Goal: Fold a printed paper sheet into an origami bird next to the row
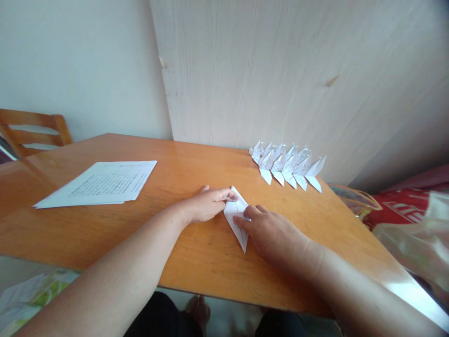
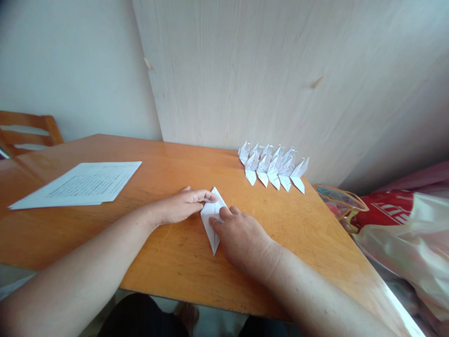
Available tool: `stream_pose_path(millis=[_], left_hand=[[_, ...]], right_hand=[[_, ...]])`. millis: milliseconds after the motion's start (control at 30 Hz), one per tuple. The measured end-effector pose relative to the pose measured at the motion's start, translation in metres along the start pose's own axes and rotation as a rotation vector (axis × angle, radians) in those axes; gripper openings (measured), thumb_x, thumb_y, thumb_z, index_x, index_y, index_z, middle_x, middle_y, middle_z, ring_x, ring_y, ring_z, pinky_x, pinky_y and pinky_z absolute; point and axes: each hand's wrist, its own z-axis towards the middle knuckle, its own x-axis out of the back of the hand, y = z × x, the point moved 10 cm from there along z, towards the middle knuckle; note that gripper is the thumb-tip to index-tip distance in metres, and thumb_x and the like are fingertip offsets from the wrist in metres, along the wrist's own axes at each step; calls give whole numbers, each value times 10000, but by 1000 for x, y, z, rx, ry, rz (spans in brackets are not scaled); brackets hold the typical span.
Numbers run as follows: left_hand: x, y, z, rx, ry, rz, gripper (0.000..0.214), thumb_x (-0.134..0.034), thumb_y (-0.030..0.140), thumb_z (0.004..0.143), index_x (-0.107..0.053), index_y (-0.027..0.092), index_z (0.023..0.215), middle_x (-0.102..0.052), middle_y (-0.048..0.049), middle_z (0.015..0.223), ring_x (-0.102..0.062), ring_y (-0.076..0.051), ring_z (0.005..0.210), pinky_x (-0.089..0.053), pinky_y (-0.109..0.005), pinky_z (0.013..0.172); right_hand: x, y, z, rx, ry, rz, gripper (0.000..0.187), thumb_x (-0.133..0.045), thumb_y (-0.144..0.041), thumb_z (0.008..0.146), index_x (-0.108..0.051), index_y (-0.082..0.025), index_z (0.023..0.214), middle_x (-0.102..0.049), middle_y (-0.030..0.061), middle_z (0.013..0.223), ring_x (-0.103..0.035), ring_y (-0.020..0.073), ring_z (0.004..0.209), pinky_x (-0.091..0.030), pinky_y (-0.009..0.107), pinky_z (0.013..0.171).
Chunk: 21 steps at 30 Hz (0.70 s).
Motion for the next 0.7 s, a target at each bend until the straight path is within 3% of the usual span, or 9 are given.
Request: stream_pose_path(millis=[167, 367, 500, 600, 700], left_hand=[[-1, 1, -2, -29, -26, 9, 399, -453, 211, 905, -536, 352, 1269, -624, 47, 1346, -550, -201, 1242, 42, -551, 1174], [-1, 0, -3, -25, -32, 15, 417, -441, 186, 900, -548, 384, 1251, -636, 78, 1318, -559, -206, 1227, 53, -585, 1159], [8, 6, -3, -60, 85, 105, 423, -492, 163, 847, -598, 356, 1208, -642, 46, 1296, -538, -234, 1229, -94, -559, 1166], [12, 20, -5, -171, 162, 121, 396, -505, 125, 820, -647, 302, 1144, -660, 7, 1236, -534, -223, 1199, -303, -443, 1117], [10, 33, -6, -280, 169, 70, 384, -482, 69, 801, -674, 258, 1075, -675, -17, 1143, -565, -199, 1125, -417, -367, 1031]], right_hand=[[-1, 1, 0, -1, 9, -8, 376, -488, -86, 858, -615, -190, 1195, -603, 108, 1073, -581, 245, 925, -480, 363, 787], [-3, 1, 0, -8, -10, -15, 352, -495, -95, 868, -619, -195, 1182, -598, 117, 1084, -578, 244, 937, -478, 354, 783], [-2, 1, 0, -8, -6, -10, 374, -492, -86, 863, -616, -198, 1198, -602, 112, 1083, -578, 245, 943, -479, 358, 792], [-3, 1, 0, -5, -12, -14, 383, -495, -84, 861, -608, -199, 1209, -603, 112, 1081, -577, 240, 938, -479, 356, 790], [-3, 0, 1, 1, 1, -36, 410, -496, -83, 851, -587, -188, 1237, -604, 117, 1099, -578, 246, 942, -483, 362, 788]])
